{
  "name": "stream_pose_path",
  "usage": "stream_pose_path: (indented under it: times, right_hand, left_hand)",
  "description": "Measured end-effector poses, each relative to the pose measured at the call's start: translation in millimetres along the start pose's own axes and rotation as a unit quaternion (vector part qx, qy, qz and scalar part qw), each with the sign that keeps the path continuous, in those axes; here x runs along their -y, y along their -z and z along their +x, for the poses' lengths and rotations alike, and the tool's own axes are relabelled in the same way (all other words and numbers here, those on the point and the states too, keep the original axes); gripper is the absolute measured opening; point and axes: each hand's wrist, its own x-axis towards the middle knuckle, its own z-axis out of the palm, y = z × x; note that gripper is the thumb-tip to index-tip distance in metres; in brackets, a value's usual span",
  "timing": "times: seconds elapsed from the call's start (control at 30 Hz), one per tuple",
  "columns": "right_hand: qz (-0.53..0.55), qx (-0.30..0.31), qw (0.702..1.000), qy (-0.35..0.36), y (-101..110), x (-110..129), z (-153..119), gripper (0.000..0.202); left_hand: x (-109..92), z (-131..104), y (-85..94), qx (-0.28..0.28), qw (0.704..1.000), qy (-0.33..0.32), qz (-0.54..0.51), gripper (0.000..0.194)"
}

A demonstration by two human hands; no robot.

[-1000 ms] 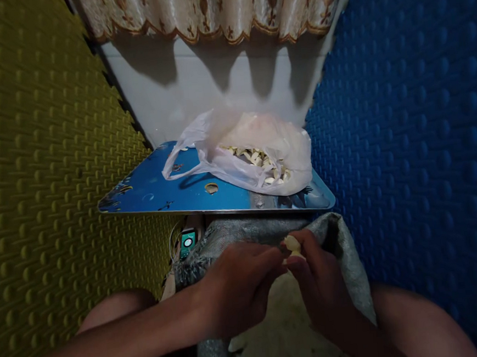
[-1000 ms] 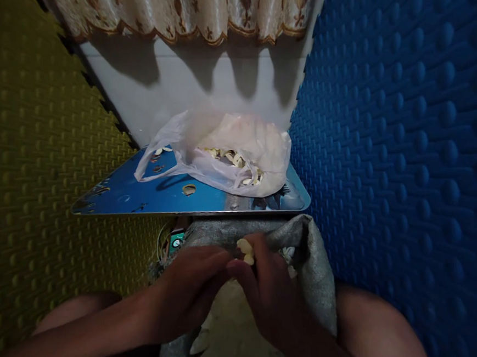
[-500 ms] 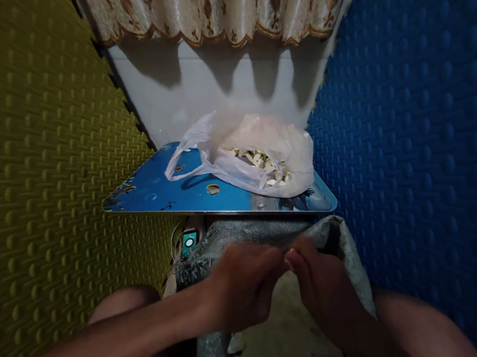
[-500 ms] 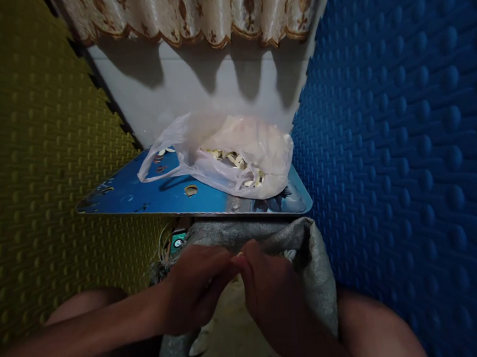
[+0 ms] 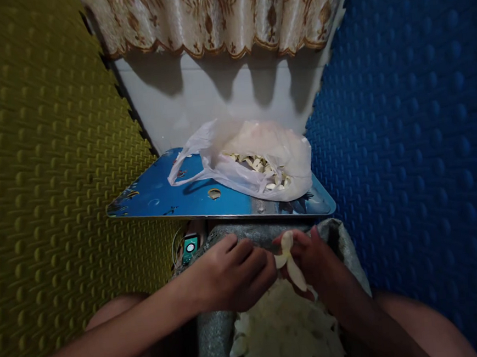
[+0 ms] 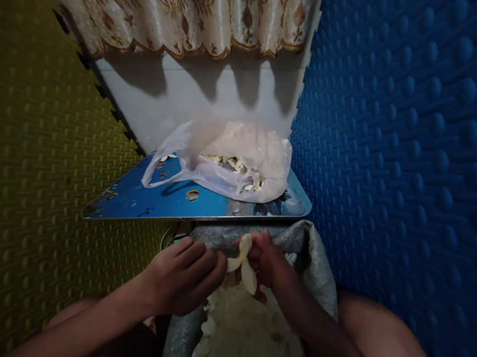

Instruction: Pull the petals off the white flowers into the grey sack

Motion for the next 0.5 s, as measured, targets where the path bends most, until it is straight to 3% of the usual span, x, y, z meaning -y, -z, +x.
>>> stream_pose_path:
  times: [0.1,0.17,0.33,0.5]
  right_hand:
    - [0.081,0.030,0.995,-0.059,3.8,0.8,-0.7,0.049]
    - [0.076,0.021,0.994,-0.070,4.4,3.1,-2.8,0.038]
    - [-0.049,-0.031,0.998,-0.013,0.9,8.9,-5.1,0.032]
    - [-0.168,-0.045,0.984,0.049,0.8,10.3,-7.0,0.031]
  left_hand:
    - [0.2,-1.5,0.4,0.004,1.000,0.017,0.012,0.013]
    - [0.4,-2.4,-1.1,0.006,1.000,0.025,0.016,0.013]
    - [-2.7,-6.5,-2.6,-0.001,0.998,0.052,-0.025,0.010]
    - [-7.2,-5.9,-7.5,0.014,0.980,0.125,-0.156,0.014]
